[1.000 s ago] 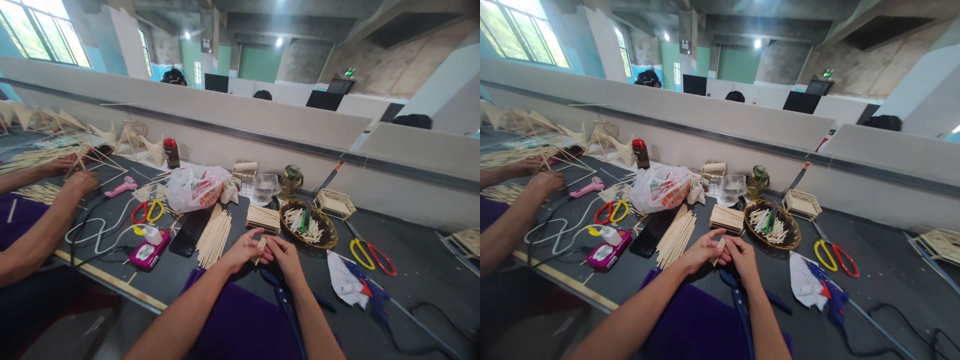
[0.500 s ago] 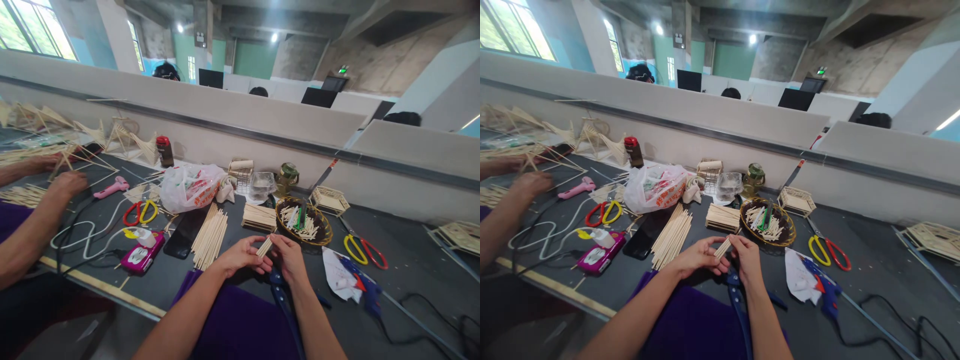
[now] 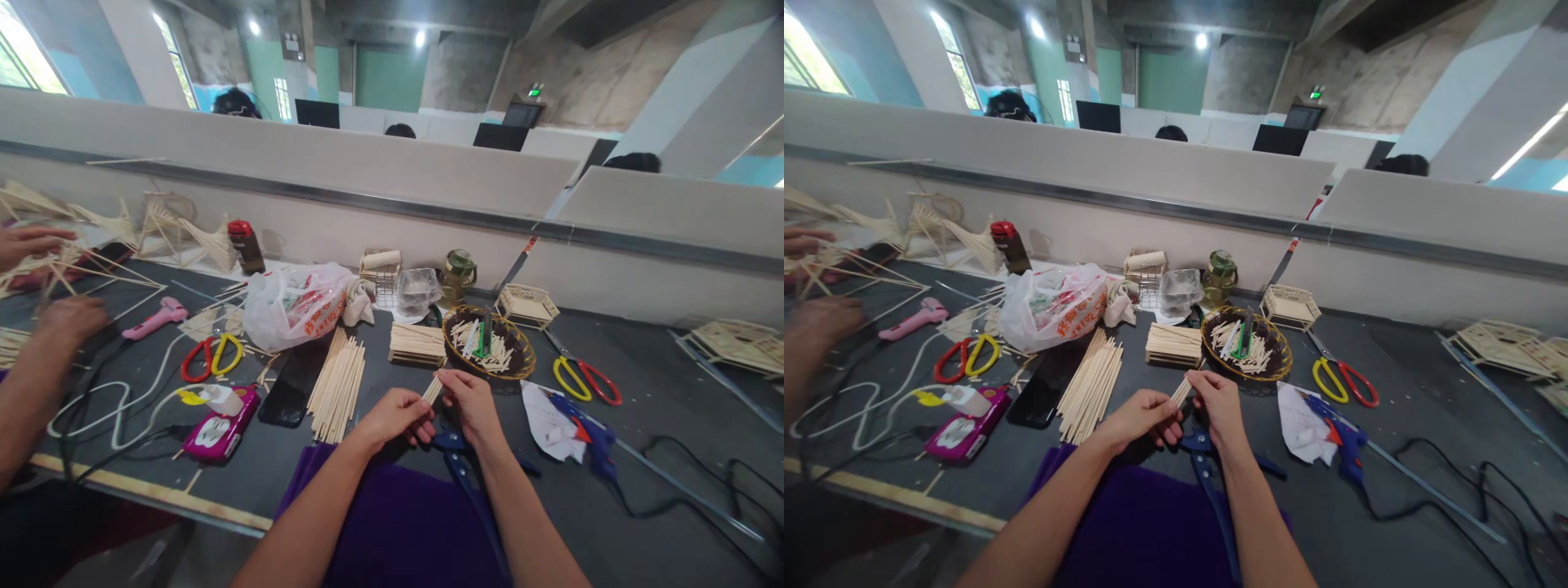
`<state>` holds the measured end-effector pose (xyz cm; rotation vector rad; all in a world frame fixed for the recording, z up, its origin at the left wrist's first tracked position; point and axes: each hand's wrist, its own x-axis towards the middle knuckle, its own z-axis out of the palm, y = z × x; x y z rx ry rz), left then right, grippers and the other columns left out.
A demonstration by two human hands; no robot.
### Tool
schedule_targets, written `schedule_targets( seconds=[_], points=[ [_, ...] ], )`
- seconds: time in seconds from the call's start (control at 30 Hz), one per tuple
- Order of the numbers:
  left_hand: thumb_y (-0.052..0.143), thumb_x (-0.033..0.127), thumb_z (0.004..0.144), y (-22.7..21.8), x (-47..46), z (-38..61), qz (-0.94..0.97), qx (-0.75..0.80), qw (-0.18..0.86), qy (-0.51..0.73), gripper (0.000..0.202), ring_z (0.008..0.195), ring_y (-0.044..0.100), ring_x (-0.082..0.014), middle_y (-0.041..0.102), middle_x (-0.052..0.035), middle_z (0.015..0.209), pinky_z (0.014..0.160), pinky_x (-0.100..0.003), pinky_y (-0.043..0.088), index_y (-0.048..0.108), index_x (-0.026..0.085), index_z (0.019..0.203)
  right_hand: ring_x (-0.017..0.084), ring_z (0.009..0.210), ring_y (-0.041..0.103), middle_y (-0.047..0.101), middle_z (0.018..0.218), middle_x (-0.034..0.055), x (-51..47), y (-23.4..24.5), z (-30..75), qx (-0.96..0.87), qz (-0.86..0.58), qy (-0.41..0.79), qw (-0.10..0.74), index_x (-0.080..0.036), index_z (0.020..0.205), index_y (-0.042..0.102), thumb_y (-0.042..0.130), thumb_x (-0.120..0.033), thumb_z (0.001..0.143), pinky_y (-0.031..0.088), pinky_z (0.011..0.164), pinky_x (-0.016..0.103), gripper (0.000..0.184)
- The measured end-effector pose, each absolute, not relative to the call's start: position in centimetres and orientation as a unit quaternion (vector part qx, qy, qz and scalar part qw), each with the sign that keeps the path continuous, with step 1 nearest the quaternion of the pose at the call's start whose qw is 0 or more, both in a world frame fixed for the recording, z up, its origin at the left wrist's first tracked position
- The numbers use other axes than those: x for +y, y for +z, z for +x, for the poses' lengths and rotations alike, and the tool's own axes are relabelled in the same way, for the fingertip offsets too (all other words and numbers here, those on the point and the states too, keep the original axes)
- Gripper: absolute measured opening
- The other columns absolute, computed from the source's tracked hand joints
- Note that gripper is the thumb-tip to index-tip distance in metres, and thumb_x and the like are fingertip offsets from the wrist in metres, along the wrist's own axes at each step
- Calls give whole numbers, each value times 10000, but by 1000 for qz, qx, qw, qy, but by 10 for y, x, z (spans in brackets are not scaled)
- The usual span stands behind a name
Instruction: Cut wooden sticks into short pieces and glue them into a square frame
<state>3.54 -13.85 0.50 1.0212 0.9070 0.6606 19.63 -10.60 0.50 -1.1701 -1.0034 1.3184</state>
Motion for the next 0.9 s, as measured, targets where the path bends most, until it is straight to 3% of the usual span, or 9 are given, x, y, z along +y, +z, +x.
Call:
schedule_targets(
  seconds=[0.2,0.33,0.57,0.67,0.9],
  points=[
    [616,575,720,3,-139,41,453,410,713,343,465,483,607,-134,666,-73,602,460,-207,393,586,112,745,78,505,407,590,650,13,-108,12,195,-420,-447,579,537,-140,820,741,744,-448,659,315,445,215,348],
    [611,586,727,5,-139,39,457,410,701,363,484,504,618,-142,674,-85,621,481,-216,415,592,104,762,75,517,423,601,672,12,-113,16,189,-436,-428,619,494,-135,901,739,757,-447,647,341,479,216,403],
    [582,617,741,6,-140,35,468,392,713,346,520,545,629,-142,681,-95,668,499,-214,436,596,99,789,65,447,354,503,507,-39,-116,17,183,-476,-449,568,500,-142,737,721,743,-440,667,239,438,216,307],
    [601,593,745,7,-139,34,467,392,714,345,499,567,634,-143,687,-100,697,521,-220,455,608,99,821,70,443,368,496,496,-42,-115,17,182,-467,-447,572,505,-153,639,676,737,-460,660,254,439,218,313],
    [626,518,770,17,-132,25,499,407,689,332,423,593,633,-142,691,-107,714,559,-221,452,636,97,806,70,432,377,528,521,-23,-111,14,180,-440,-435,590,519,-150,636,669,707,-475,671,273,419,216,329]
  ],
)
